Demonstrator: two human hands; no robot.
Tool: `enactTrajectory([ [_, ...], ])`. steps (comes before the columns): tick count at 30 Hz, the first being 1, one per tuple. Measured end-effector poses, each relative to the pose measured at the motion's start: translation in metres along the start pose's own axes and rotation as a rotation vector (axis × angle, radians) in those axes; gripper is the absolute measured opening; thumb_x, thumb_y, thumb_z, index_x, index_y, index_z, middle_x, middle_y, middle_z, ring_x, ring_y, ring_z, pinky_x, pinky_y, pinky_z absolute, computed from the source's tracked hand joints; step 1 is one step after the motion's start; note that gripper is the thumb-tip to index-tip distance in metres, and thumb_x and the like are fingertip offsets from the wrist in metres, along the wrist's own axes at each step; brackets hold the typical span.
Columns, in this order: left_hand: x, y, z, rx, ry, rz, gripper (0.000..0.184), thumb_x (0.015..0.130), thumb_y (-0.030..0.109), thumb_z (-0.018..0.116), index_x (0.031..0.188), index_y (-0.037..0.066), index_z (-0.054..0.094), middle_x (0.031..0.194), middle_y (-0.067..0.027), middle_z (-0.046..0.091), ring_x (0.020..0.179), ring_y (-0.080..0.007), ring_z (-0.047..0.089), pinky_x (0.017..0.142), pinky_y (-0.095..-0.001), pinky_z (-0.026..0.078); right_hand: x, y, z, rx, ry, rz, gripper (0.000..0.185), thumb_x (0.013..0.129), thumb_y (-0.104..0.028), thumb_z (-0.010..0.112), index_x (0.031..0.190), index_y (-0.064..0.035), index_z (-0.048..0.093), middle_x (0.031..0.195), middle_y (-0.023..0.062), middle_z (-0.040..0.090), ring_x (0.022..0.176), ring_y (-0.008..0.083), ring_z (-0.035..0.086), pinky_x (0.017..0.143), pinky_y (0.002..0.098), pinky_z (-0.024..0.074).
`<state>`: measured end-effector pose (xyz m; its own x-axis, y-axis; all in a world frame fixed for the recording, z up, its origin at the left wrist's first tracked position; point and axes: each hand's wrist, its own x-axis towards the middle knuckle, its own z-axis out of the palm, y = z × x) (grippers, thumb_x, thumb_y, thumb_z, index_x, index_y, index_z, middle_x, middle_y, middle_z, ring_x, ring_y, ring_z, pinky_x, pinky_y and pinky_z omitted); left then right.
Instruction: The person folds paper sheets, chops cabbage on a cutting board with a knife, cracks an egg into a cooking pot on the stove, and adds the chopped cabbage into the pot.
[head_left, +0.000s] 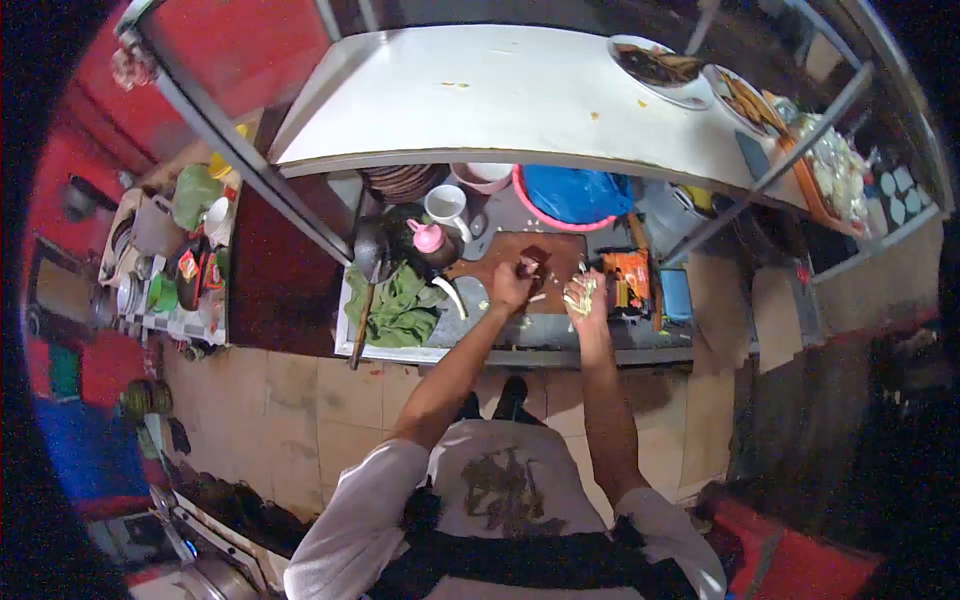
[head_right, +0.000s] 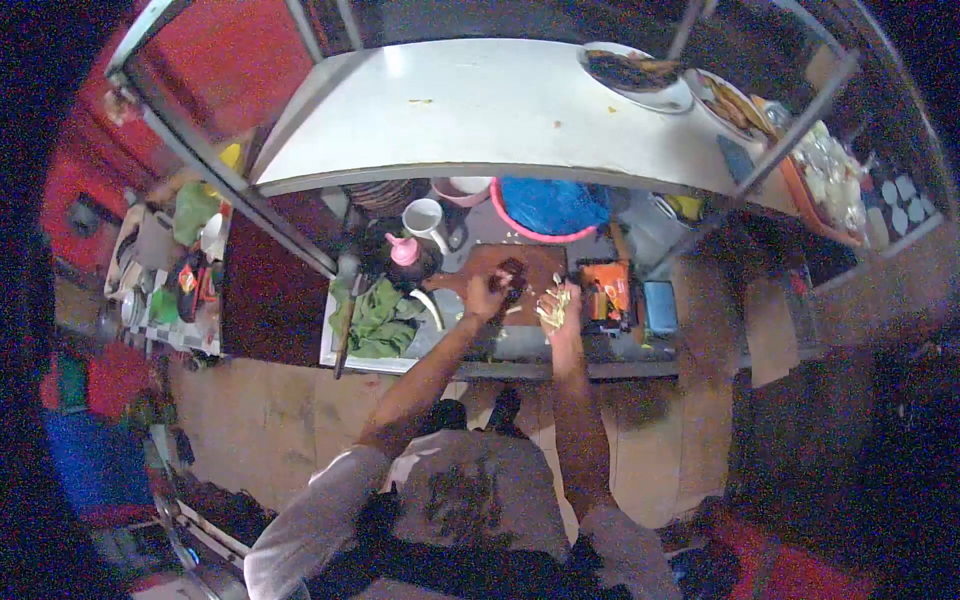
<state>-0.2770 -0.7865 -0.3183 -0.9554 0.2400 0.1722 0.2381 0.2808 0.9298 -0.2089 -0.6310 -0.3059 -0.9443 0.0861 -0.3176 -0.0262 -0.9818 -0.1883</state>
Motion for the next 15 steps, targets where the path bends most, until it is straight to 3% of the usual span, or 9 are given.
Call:
enactTrajectory([
  [1,-0.003,0.004,-0.010,-0.440,-0.026,-0.254,0.009,0.081,0.001,0.058,0.073,0.004,0.059,0.080,-0.0046,0.060,0.064,-0.0128,0.057,0.056,-0.0253,0.045,-0.001,0.006,0.000,0.002,0.055,-0.003,0.022,0.087,-0.025,0.052,0.070,-0.0109,0.046,0.058,0.0003,0.042,0.047,0.0101,0.040,0.038,0.0218,0.0332],
  [2,-0.009,0.007,-0.025,-0.436,0.003,-0.251,0.009,0.081,0.001,0.058,0.073,0.004,0.059,0.080,-0.0046,0.060,0.064,-0.0128,0.057,0.056,-0.0253,0.045,-0.004,0.014,0.001,0.000,-0.018,0.017,0.023,0.088,-0.026,0.050,0.070,-0.0106,0.046,0.059,0.0009,0.044,0.048,0.0104,0.041,0.038,0.0216,0.0334],
  [4,-0.026,0.012,-0.067,-1.217,-0.153,-0.336,0.010,0.085,0.002,0.056,0.076,0.006,0.058,0.078,0.0010,0.057,0.063,-0.0099,0.054,0.053,-0.0226,0.043,-0.016,0.033,0.017,-0.075,0.005,0.088,0.023,0.089,-0.027,0.048,0.074,-0.0093,0.049,0.059,0.0006,0.044,0.049,0.0104,0.042,0.038,0.0216,0.0338],
  [6,-0.060,0.033,-0.104,-1.311,0.027,-0.520,0.011,0.088,0.001,0.050,0.081,0.007,0.056,0.075,0.0023,0.055,0.065,-0.0083,0.053,0.055,-0.0206,0.044,-0.032,0.061,0.033,-0.116,-0.021,0.124,0.023,0.090,-0.026,0.045,0.078,-0.0093,0.054,0.057,0.0010,0.044,0.047,0.0103,0.042,0.036,0.0219,0.0332],
  [8,-0.104,0.030,-0.159,-1.393,-0.118,-0.484,0.010,0.088,0.000,0.048,0.092,0.007,0.054,0.079,0.0013,0.055,0.072,-0.0075,0.053,0.056,-0.0189,0.044,-0.042,0.097,0.021,-0.135,-0.055,0.230,0.020,0.089,-0.026,0.047,0.078,-0.0111,0.054,0.054,0.0014,0.042,0.043,0.0106,0.040,0.035,0.0221,0.0325],
  [10,-0.150,0.020,-0.198,-1.521,-0.050,-0.290,0.014,0.088,0.000,0.048,0.100,0.007,0.051,0.087,0.0002,0.054,0.076,-0.0087,0.054,0.059,-0.0177,0.046,-0.062,0.144,0.031,-0.156,0.001,0.302,0.021,0.088,-0.027,0.050,0.071,-0.0133,0.050,0.052,0.0005,0.040,0.040,0.0113,0.036,0.034,0.0226,0.0305],
  [12,-0.206,0.009,-0.245,-1.627,0.107,-0.300,0.017,0.087,0.000,0.050,0.103,0.006,0.049,0.094,-0.0012,0.054,0.082,-0.0102,0.055,0.064,-0.0176,0.047,-0.077,0.203,0.035,-0.241,0.086,0.319,0.023,0.087,-0.027,0.052,0.068,-0.0138,0.047,0.052,-0.0009,0.036,0.040,0.0116,0.034,0.034,0.0224,0.0286],
  [15,-0.301,0.000,-0.323,-1.572,0.357,-0.229,0.018,0.086,-0.001,0.051,0.102,0.006,0.050,0.095,-0.0023,0.054,0.085,-0.0122,0.055,0.069,-0.0199,0.049,-0.106,0.298,0.055,-0.381,-0.049,0.506,0.022,0.086,-0.029,0.052,0.070,-0.0137,0.048,0.058,0.0006,0.043,0.043,0.0109,0.038,0.032,0.0222,0.0300],
])
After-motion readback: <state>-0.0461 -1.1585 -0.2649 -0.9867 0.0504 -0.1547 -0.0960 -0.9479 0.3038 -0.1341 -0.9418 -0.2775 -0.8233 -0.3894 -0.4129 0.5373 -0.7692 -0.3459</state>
